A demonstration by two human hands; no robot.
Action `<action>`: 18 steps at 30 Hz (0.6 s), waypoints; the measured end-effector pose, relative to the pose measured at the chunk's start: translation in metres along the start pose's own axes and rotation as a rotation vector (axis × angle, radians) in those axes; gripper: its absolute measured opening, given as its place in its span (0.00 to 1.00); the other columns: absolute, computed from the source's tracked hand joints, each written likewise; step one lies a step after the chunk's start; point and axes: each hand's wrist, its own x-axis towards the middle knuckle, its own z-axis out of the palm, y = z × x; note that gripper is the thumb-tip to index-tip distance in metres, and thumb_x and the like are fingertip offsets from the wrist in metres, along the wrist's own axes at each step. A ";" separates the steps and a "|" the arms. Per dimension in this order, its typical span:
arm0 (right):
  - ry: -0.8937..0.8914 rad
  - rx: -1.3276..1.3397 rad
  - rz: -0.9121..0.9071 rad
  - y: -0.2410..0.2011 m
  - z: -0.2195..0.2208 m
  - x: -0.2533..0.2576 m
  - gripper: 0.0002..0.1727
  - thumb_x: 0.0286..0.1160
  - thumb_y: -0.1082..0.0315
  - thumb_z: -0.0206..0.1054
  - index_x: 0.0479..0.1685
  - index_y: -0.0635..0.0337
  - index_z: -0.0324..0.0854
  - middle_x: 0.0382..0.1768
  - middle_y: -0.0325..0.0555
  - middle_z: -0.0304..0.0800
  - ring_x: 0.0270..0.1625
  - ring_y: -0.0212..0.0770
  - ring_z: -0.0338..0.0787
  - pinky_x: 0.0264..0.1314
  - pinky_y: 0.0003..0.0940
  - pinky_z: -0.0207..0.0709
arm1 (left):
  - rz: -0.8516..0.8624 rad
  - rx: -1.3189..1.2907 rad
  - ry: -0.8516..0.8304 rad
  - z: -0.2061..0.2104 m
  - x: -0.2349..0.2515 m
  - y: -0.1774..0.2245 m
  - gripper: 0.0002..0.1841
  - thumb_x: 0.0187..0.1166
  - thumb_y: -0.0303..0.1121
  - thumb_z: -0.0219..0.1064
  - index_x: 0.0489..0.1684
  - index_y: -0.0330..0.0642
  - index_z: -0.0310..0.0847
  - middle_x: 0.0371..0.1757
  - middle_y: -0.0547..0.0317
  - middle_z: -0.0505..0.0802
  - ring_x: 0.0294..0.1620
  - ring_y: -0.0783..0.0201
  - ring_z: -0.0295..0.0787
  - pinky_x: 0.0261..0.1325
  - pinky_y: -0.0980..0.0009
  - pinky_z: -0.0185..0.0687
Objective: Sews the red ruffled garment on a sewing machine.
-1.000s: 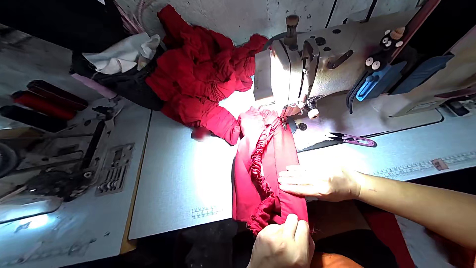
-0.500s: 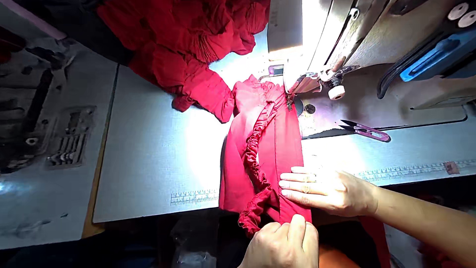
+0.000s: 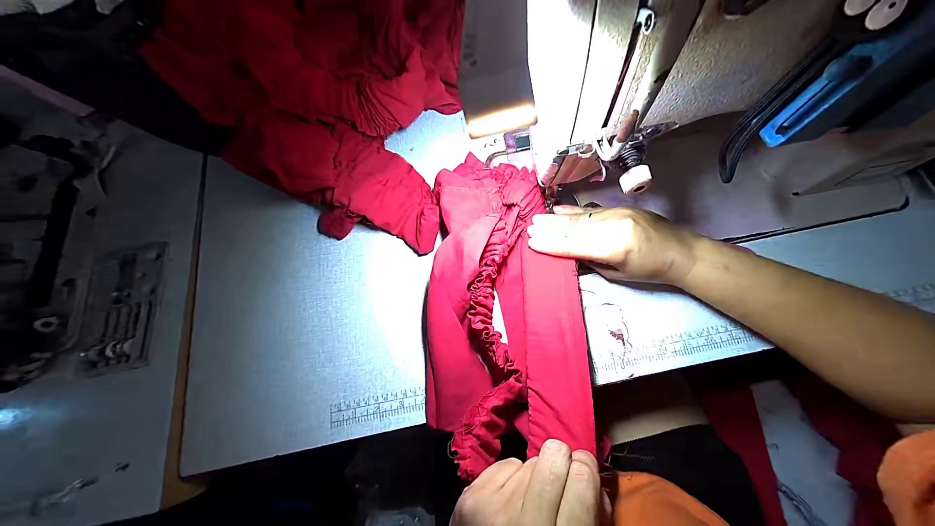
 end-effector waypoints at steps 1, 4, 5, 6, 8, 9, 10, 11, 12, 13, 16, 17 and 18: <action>0.023 -0.003 0.015 0.003 0.001 -0.001 0.21 0.81 0.80 0.53 0.66 0.65 0.87 0.68 0.55 0.90 0.78 0.49 0.85 0.88 0.42 0.69 | -0.006 -0.004 -0.001 -0.001 -0.002 -0.002 0.09 0.76 0.32 0.66 0.28 0.41 0.88 0.18 0.58 0.81 0.15 0.63 0.71 0.19 0.72 0.61; 0.091 -0.073 0.049 0.003 0.004 -0.003 0.18 0.80 0.77 0.58 0.61 0.65 0.90 0.66 0.60 0.91 0.73 0.53 0.89 0.82 0.43 0.74 | -0.017 -0.011 -0.002 0.000 -0.006 -0.005 0.09 0.76 0.32 0.67 0.28 0.41 0.89 0.18 0.58 0.81 0.16 0.64 0.71 0.19 0.72 0.60; 0.116 -0.093 0.065 0.002 0.005 -0.004 0.17 0.81 0.76 0.60 0.60 0.66 0.91 0.64 0.61 0.92 0.70 0.54 0.90 0.80 0.42 0.77 | -0.021 -0.014 -0.001 0.000 -0.007 -0.006 0.09 0.76 0.33 0.67 0.28 0.41 0.89 0.18 0.58 0.81 0.16 0.64 0.71 0.20 0.72 0.59; 0.142 -0.106 0.082 0.001 0.006 -0.005 0.16 0.81 0.74 0.60 0.58 0.67 0.91 0.62 0.61 0.93 0.68 0.53 0.92 0.77 0.41 0.79 | -0.023 -0.019 0.003 0.000 -0.007 -0.007 0.08 0.76 0.32 0.67 0.28 0.41 0.89 0.18 0.58 0.81 0.16 0.64 0.71 0.20 0.72 0.59; 0.183 -0.108 0.084 0.001 0.008 -0.004 0.13 0.80 0.74 0.62 0.49 0.69 0.93 0.56 0.62 0.95 0.64 0.53 0.94 0.72 0.40 0.83 | -0.023 -0.021 0.009 0.000 -0.007 -0.007 0.08 0.76 0.32 0.67 0.28 0.41 0.89 0.18 0.58 0.81 0.16 0.64 0.71 0.20 0.72 0.59; 0.189 -0.104 0.075 0.001 0.007 -0.004 0.12 0.80 0.73 0.63 0.46 0.68 0.93 0.54 0.61 0.96 0.63 0.53 0.94 0.71 0.40 0.83 | -0.024 -0.021 0.014 0.000 -0.007 -0.007 0.08 0.76 0.32 0.67 0.28 0.41 0.89 0.18 0.58 0.81 0.16 0.64 0.70 0.19 0.72 0.59; 0.186 -0.096 0.067 0.002 0.007 -0.005 0.12 0.80 0.73 0.62 0.45 0.68 0.93 0.54 0.61 0.96 0.63 0.53 0.94 0.71 0.41 0.83 | -0.025 -0.019 0.018 0.000 -0.008 -0.008 0.08 0.76 0.32 0.67 0.28 0.41 0.89 0.18 0.59 0.80 0.16 0.64 0.70 0.19 0.72 0.58; 0.183 -0.080 0.063 0.003 0.006 -0.005 0.13 0.80 0.73 0.62 0.44 0.68 0.93 0.53 0.60 0.96 0.63 0.53 0.94 0.72 0.42 0.82 | -0.029 -0.014 0.022 0.000 -0.008 -0.008 0.09 0.76 0.32 0.66 0.28 0.41 0.89 0.18 0.59 0.80 0.16 0.64 0.69 0.19 0.72 0.58; 0.181 -0.059 0.065 0.004 0.004 -0.006 0.13 0.80 0.73 0.62 0.44 0.68 0.93 0.52 0.60 0.96 0.63 0.53 0.94 0.72 0.43 0.82 | -0.037 -0.009 0.022 -0.001 -0.009 -0.009 0.09 0.76 0.33 0.66 0.28 0.41 0.89 0.18 0.59 0.80 0.16 0.64 0.70 0.19 0.72 0.58; 0.178 -0.050 0.072 0.005 0.004 -0.006 0.13 0.80 0.73 0.62 0.44 0.68 0.93 0.52 0.59 0.96 0.63 0.52 0.93 0.71 0.44 0.81 | -0.044 -0.006 0.023 -0.001 -0.010 -0.010 0.09 0.76 0.33 0.66 0.28 0.41 0.89 0.18 0.59 0.81 0.16 0.64 0.70 0.20 0.72 0.58; 0.160 -0.075 0.089 0.004 0.005 -0.004 0.12 0.80 0.72 0.62 0.43 0.65 0.92 0.49 0.55 0.96 0.60 0.52 0.93 0.67 0.46 0.81 | -0.047 -0.009 0.020 -0.001 -0.011 -0.012 0.09 0.76 0.33 0.66 0.28 0.42 0.88 0.18 0.59 0.81 0.16 0.64 0.70 0.20 0.72 0.59; 0.153 -0.083 0.091 0.003 0.006 -0.002 0.12 0.79 0.72 0.62 0.44 0.64 0.93 0.48 0.54 0.96 0.60 0.51 0.93 0.66 0.45 0.81 | -0.038 -0.013 0.019 0.000 -0.011 -0.011 0.09 0.76 0.33 0.66 0.28 0.42 0.88 0.18 0.59 0.81 0.16 0.64 0.70 0.20 0.72 0.58; 0.139 -0.089 0.092 0.002 0.007 0.001 0.12 0.79 0.72 0.62 0.44 0.62 0.93 0.47 0.53 0.96 0.59 0.51 0.92 0.65 0.45 0.80 | -0.026 -0.013 0.019 0.001 -0.010 -0.010 0.09 0.76 0.33 0.66 0.28 0.42 0.88 0.18 0.59 0.80 0.16 0.64 0.70 0.20 0.72 0.58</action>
